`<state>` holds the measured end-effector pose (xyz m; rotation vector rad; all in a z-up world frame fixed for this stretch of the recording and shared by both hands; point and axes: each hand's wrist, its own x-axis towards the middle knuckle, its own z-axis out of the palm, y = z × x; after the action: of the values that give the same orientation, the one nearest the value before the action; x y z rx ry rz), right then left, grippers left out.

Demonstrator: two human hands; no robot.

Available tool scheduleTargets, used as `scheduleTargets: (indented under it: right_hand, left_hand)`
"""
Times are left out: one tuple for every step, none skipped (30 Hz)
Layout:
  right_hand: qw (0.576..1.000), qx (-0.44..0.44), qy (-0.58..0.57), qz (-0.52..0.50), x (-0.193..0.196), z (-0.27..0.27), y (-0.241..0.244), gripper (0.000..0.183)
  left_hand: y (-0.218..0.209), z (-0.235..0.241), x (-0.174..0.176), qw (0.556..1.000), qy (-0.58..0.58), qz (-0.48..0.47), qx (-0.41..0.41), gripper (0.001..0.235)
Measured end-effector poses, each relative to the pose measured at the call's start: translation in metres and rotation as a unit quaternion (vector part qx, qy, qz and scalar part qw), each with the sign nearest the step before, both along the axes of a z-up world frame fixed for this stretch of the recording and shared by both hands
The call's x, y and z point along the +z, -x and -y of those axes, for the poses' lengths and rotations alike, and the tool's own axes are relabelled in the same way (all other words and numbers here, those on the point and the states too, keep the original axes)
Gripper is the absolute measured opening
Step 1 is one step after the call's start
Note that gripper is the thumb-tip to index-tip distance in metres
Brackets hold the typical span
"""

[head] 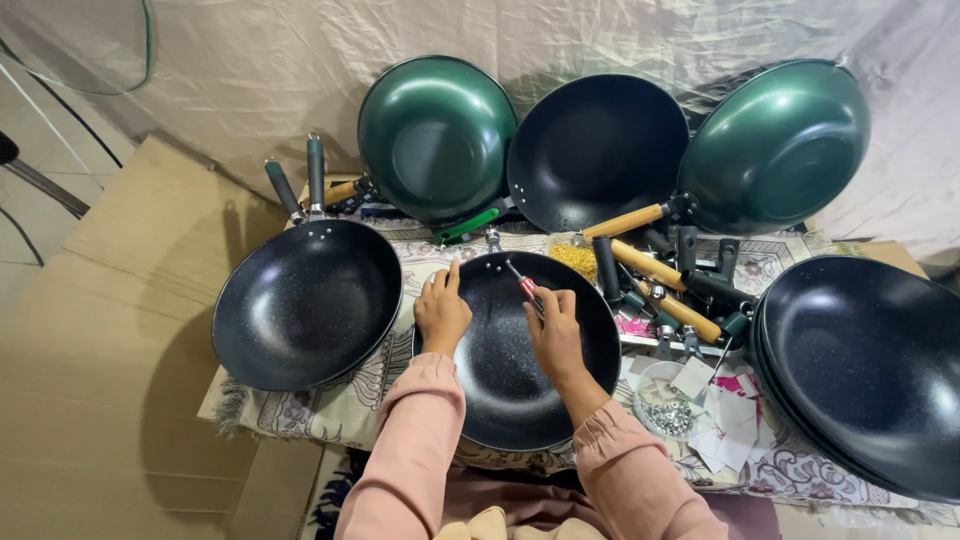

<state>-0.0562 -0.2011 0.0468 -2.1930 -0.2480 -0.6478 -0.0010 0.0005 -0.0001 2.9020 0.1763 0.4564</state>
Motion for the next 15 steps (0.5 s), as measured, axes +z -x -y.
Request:
scheduleTargets:
  right_hand:
    - [1.000, 0.000, 0.000, 0.000, -0.0019, 0.0005, -0.0013, 0.023]
    - [1.000, -0.006, 0.005, 0.022, -0.0038, 0.0009, -0.0026, 0.024]
    - [0.999, -0.011, 0.009, 0.043, -0.0058, 0.0012, -0.0037, 0.025]
    - [0.999, -0.011, 0.009, 0.043, -0.0050, 0.0008, -0.0035, 0.025]
    - [0.999, -0.014, 0.004, 0.042, -0.0041, 0.0004, -0.0035, 0.023]
    - [0.999, -0.017, -0.002, 0.041, -0.0031, -0.0001, -0.0036, 0.022]
    - [0.999, -0.017, -0.002, 0.041, -0.0019, -0.0002, -0.0027, 0.022]
    - [0.999, -0.007, -0.005, 0.042, -0.0006, -0.0003, -0.0019, 0.030]
    - [0.999, 0.004, -0.007, 0.043, 0.0003, -0.0002, -0.0004, 0.040]
    - [0.999, 0.004, -0.007, 0.042, -0.0007, -0.0003, -0.0005, 0.040]
    - [0.999, 0.007, -0.013, 0.034, -0.0015, -0.0004, -0.0008, 0.040]
    - [0.999, 0.011, -0.018, 0.026, -0.0023, -0.0006, -0.0011, 0.040]
    - [0.999, 0.011, -0.018, 0.026, -0.0033, -0.0004, -0.0014, 0.040]
    - [0.999, 0.014, -0.027, 0.030, -0.0042, -0.0002, -0.0018, 0.038]
    - [0.999, 0.018, -0.036, 0.033, -0.0052, 0.0001, -0.0021, 0.037]
  left_hand:
    - [-0.0001, 0.0001, -0.0003, 1.000, 0.000, 0.000, 0.000, 0.073]
    - [-0.0001, 0.0002, -0.0006, 1.000, -0.002, 0.006, -0.001, 0.073]
    - [0.0002, 0.0001, -0.0012, 1.000, -0.005, 0.012, -0.002, 0.074]
    - [0.0003, 0.0003, -0.0013, 1.000, -0.004, 0.012, -0.001, 0.074]
    - [0.0002, 0.0003, -0.0013, 1.000, -0.005, 0.013, -0.001, 0.073]
    - [0.0000, 0.0002, -0.0012, 1.000, -0.006, 0.014, -0.002, 0.073]
    - [-0.0007, 0.0000, -0.0019, 1.000, -0.006, 0.014, -0.001, 0.073]
    - [-0.0013, -0.0002, -0.0027, 1.000, -0.006, 0.016, -0.001, 0.073]
    - [-0.0014, -0.0003, -0.0038, 1.000, -0.006, 0.018, 0.000, 0.073]
    - [-0.0014, -0.0003, -0.0039, 1.000, -0.006, 0.018, 0.000, 0.073]
    - [-0.0017, -0.0003, -0.0039, 1.000, -0.004, 0.017, 0.000, 0.073]
    - [-0.0019, -0.0003, -0.0038, 1.000, -0.003, 0.016, -0.001, 0.072]
    - [-0.0022, -0.0006, -0.0048, 1.000, -0.003, 0.016, -0.001, 0.072]
    - [-0.0025, -0.0010, -0.0058, 1.000, -0.003, 0.018, -0.001, 0.073]
    - [-0.0027, -0.0012, -0.0069, 1.000, -0.003, 0.019, -0.001, 0.074]
